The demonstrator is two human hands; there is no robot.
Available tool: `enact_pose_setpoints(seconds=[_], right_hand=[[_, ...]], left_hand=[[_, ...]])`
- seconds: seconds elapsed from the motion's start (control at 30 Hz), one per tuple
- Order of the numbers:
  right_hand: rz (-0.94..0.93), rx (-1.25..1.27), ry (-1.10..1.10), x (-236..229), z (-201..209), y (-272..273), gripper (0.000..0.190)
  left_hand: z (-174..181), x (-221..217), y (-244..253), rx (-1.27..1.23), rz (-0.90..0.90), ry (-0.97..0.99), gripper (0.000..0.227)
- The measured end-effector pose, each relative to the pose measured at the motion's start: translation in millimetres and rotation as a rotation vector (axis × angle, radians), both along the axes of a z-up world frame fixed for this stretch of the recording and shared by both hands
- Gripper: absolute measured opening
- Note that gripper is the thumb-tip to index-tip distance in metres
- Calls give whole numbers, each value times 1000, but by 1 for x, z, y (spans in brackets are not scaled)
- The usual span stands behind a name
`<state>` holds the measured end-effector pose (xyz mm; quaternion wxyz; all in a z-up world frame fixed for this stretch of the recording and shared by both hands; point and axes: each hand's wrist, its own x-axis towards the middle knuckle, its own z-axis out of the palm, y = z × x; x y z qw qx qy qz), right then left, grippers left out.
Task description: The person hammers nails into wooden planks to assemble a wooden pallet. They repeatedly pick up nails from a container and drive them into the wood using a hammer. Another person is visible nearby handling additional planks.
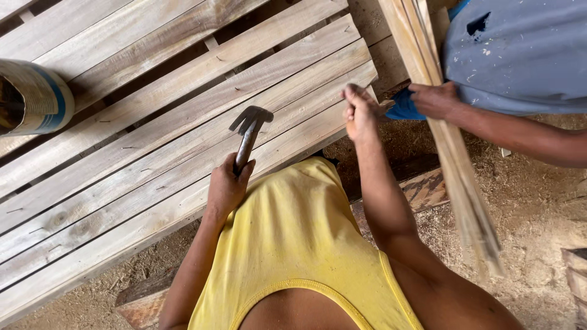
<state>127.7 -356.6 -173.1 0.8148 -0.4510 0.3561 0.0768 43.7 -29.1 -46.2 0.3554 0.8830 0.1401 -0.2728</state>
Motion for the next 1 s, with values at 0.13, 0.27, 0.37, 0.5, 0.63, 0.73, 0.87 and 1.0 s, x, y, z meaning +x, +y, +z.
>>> enact_pose_setpoints(seconds=[0.13,0.27,0.37,0.5,0.63,0.73,0.87,1.0], right_hand=[[-65,-30,-119,25,-41,-32,12],[-131,-451,-209,53,-90,-50,12],[-155,-623,-422,73,-116,-52,14],[-189,-638,-532,86,-129,-36,10],[-86,-761,-342,82,-124,-26,18],[-85,-928,-513,73,-122,-23,14],[-33,-944,-322,81,-125,-27,15],[-68,-1019,-352,75,-142,-15,13]], left_hand=[[3,12,-10,-25,-50,-51,27],[2,33,-24,-41,-109,-93,29],[-1,49,-34,-57,-150,-123,31],[-12,73,-48,-26,-227,-84,32],[-20,101,-67,-64,-259,-180,31],[-24,113,-79,-70,-273,-163,30],[-27,138,-104,-61,-380,-267,30],[-21,147,-123,-84,-410,-229,28]])
